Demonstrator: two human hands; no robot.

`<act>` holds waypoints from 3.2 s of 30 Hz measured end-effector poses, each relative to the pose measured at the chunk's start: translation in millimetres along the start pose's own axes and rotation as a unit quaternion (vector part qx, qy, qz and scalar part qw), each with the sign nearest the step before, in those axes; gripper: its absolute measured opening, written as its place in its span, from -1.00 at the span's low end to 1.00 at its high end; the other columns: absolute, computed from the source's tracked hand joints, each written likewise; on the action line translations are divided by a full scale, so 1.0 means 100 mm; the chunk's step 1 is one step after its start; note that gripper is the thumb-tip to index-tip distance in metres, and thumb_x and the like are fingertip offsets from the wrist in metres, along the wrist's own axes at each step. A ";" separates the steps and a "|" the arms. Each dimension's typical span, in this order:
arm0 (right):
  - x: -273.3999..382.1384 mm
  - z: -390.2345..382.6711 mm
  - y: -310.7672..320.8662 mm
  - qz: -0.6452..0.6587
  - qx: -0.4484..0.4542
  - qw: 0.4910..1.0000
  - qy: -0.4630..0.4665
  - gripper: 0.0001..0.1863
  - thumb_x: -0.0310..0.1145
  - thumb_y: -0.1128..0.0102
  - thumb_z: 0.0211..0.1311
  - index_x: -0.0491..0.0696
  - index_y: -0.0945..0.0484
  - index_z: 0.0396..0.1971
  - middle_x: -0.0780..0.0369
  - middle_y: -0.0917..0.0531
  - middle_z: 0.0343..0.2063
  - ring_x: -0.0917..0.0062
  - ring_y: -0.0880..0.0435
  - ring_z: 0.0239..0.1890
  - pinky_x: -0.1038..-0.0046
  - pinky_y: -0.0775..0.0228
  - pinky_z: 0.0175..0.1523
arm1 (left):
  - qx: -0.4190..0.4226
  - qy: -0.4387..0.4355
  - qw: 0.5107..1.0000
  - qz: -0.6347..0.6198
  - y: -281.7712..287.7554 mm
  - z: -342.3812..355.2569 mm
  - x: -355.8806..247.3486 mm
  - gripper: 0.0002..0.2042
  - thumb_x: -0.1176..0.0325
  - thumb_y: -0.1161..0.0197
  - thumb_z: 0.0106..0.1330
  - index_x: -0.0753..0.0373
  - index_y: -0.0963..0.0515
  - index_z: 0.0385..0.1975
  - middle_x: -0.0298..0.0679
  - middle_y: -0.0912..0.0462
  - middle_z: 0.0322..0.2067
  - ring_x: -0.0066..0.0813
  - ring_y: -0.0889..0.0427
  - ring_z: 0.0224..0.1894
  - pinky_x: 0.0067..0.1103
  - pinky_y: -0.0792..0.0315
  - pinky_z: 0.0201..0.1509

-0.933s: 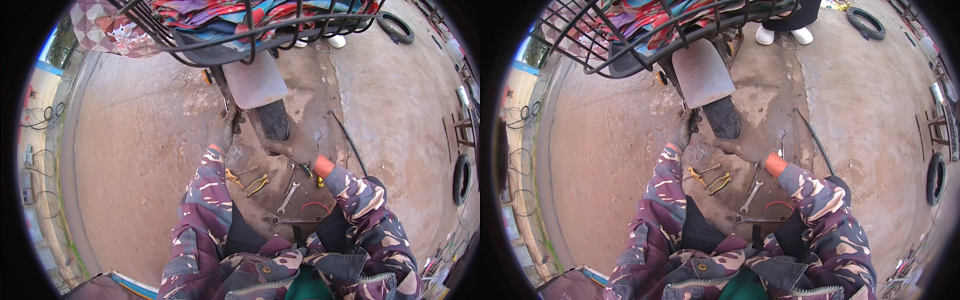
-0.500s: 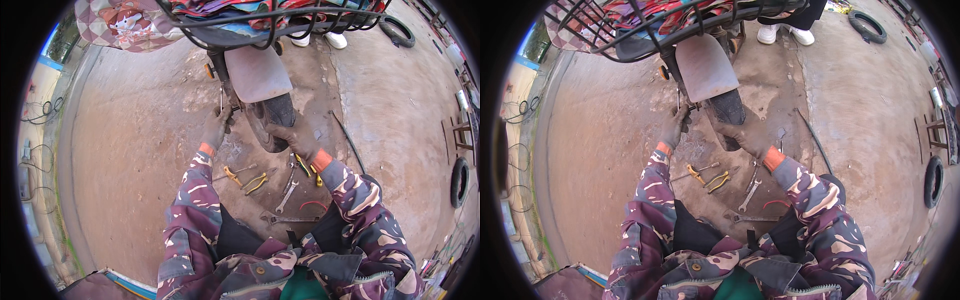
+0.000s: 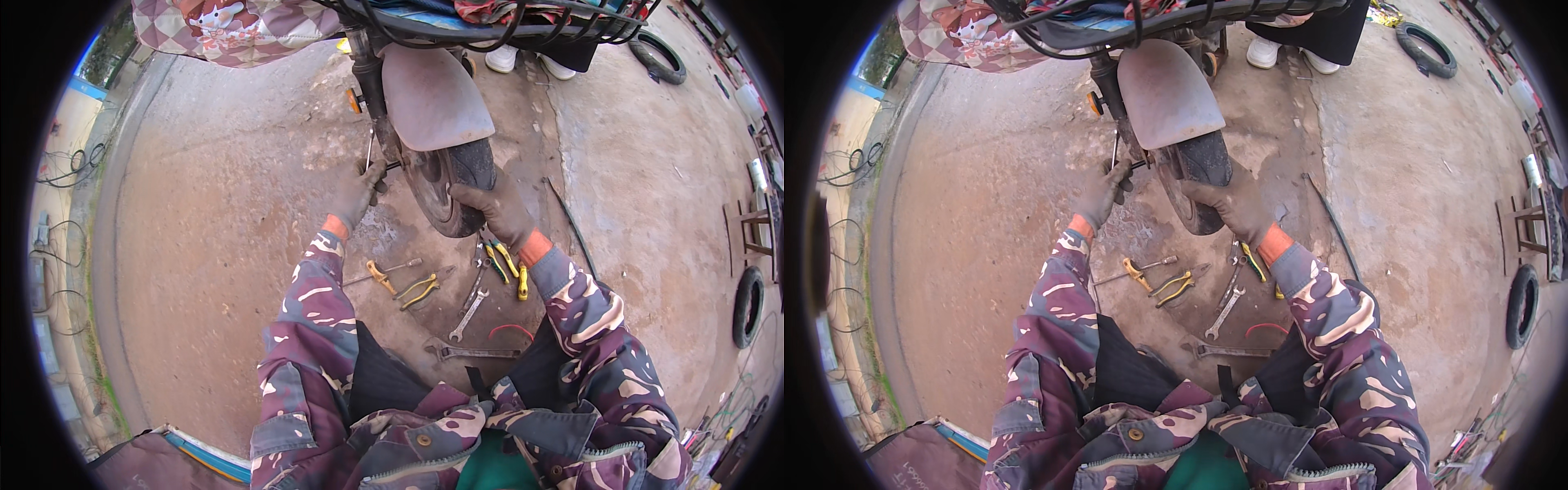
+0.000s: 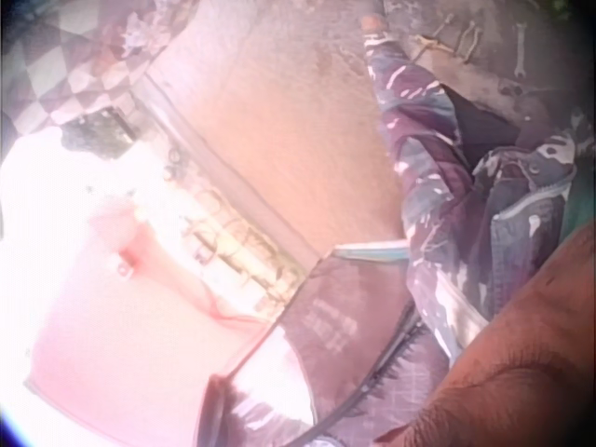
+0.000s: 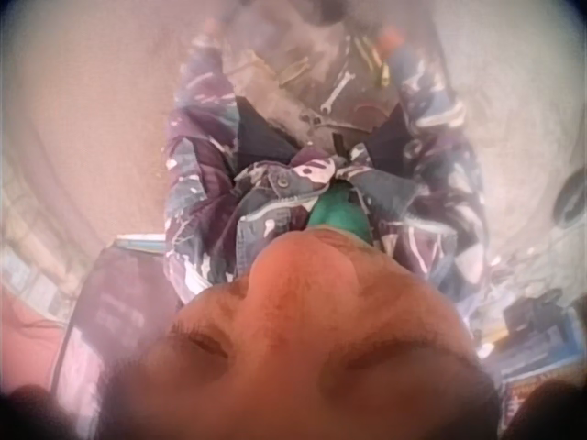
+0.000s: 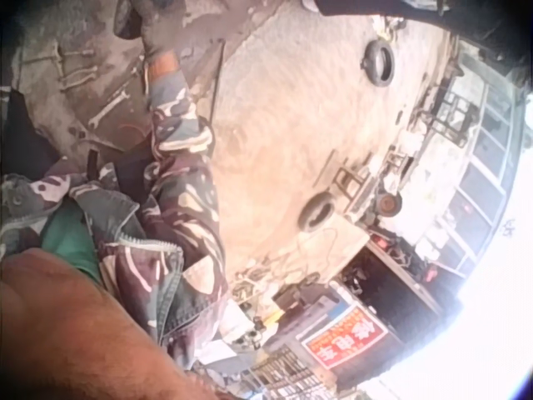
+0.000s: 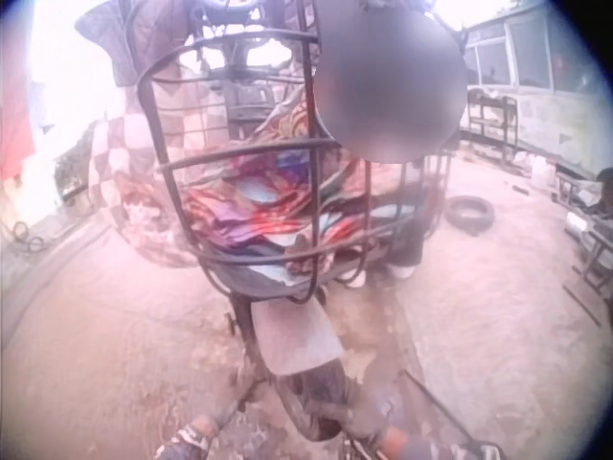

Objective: The person removes a wheel from a three-wheeled vehicle, places it on the ground, and uses a metal bar to pry the tire off the rim. They then attempt to reseat the tire bead onto the rim using the bar and their hands.

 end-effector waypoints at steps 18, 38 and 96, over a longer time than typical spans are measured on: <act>0.22 0.06 -0.12 -0.121 0.001 0.992 -0.029 -0.34 -0.04 -0.63 0.07 -0.15 -0.62 0.06 0.18 -0.78 -0.13 0.50 -0.72 -0.13 0.36 -0.58 0.06 | 0.003 0.054 0.992 -0.116 0.50 0.07 0.28 -0.62 0.00 -0.31 0.50 0.26 -0.59 -0.14 -0.28 -0.64 -0.50 -0.60 -0.40 -0.66 -0.61 -0.28 -0.60; 0.35 0.04 -0.10 -0.176 -0.020 0.983 -0.039 -0.44 -0.11 -0.61 0.09 -0.14 -0.69 0.00 0.19 -0.80 -0.16 0.51 -0.74 -0.16 0.41 -0.57 0.02 | -0.240 0.156 0.885 -0.367 1.38 0.08 1.04 -0.88 0.23 -0.22 0.54 0.10 -0.58 -0.18 -0.45 -0.43 -0.58 -0.66 -0.19 -0.71 -0.55 -0.12 -0.64; -0.19 -0.02 -0.04 -0.142 -0.049 0.983 -0.108 -0.19 0.12 -0.56 -0.05 -0.20 -0.63 0.09 -0.03 -0.79 -0.10 0.13 -0.79 -0.01 0.22 -0.58 0.18 | 0.108 0.070 0.984 -0.121 -1.25 -0.13 1.68 -0.65 0.53 -0.22 0.46 0.39 -0.47 0.22 -0.14 -0.72 0.04 -0.34 -0.74 0.01 -0.42 -0.64 0.15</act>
Point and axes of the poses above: each hand's wrist, its own z-axis towards the middle knuckle, its own y-axis out of the back of the hand, x = y × z, the point moved 6 cm from there along z, towards the middle knuckle
